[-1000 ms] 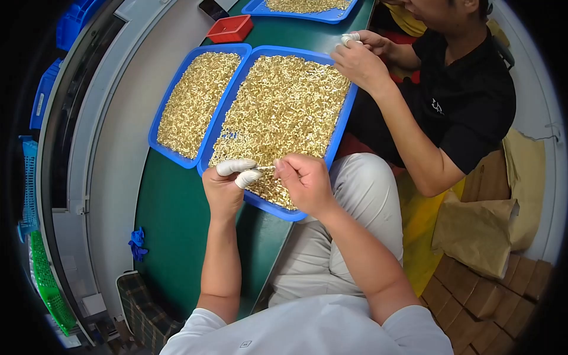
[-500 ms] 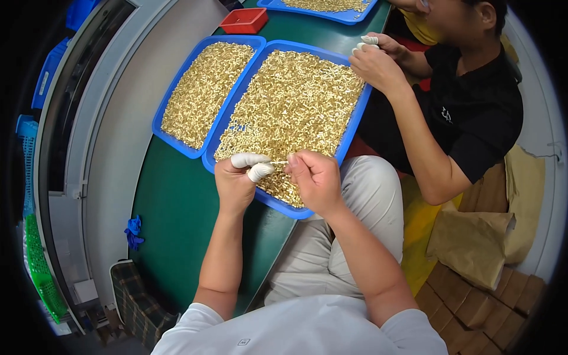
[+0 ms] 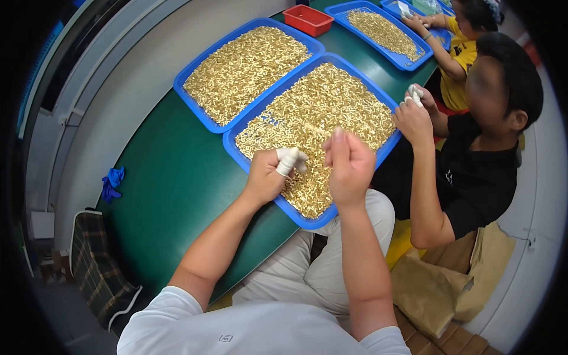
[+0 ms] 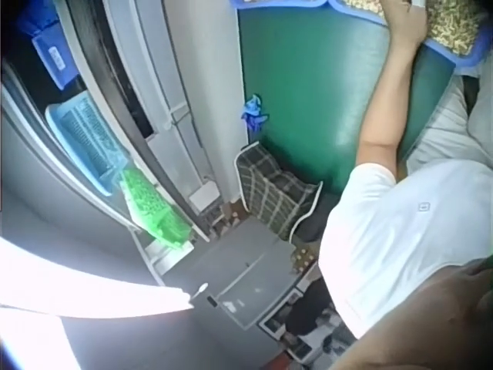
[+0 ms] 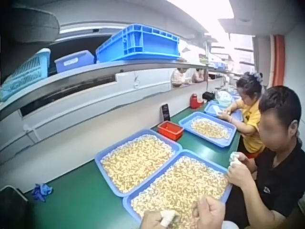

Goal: Sorting and inspecting small yellow components from a tray at a manual workstation.

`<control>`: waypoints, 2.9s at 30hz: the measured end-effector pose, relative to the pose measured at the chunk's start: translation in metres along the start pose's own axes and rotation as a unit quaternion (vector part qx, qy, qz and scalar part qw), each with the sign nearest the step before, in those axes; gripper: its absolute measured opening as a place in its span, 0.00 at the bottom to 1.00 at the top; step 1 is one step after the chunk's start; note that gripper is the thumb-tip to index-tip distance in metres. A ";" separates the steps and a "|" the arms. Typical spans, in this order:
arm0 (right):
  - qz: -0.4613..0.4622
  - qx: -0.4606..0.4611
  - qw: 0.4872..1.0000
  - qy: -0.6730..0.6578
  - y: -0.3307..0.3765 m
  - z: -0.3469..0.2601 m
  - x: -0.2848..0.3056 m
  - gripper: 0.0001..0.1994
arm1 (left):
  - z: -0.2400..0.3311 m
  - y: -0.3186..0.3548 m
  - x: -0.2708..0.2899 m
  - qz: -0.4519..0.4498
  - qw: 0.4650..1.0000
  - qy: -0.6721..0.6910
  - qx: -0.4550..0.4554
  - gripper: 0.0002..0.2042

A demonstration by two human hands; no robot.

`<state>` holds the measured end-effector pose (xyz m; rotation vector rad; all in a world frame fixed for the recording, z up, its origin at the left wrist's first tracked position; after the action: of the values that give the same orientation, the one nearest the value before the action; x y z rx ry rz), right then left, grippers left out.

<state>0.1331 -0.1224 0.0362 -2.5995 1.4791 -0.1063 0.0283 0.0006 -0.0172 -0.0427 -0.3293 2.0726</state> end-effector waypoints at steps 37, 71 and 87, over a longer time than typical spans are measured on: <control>0.025 -0.067 0.984 -0.161 0.036 0.046 0.014 0.13 | 0.009 -0.013 -0.024 -0.120 0.912 -0.361 -0.153 0.12; -0.026 -0.007 1.000 -0.016 0.047 0.043 0.015 0.12 | 0.017 -0.005 0.009 -0.016 0.991 0.131 0.031 0.09; -0.032 -0.010 0.999 -0.024 0.047 0.040 0.015 0.13 | 0.018 -0.004 0.007 -0.006 0.992 0.124 0.036 0.09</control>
<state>0.1065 -0.1547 -0.0113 -2.6470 1.3892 -0.0366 0.0249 0.0044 0.0014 -0.2517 -0.1013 2.0386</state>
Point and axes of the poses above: each hand's wrist, its own y-axis away from the middle knuckle, its own x-axis out of the back of the hand, z = x × y, the point moved 1 cm from there along -y, towards the middle knuckle, and after that the axes turned 5 degrees about -x, right-handed, at the moved point
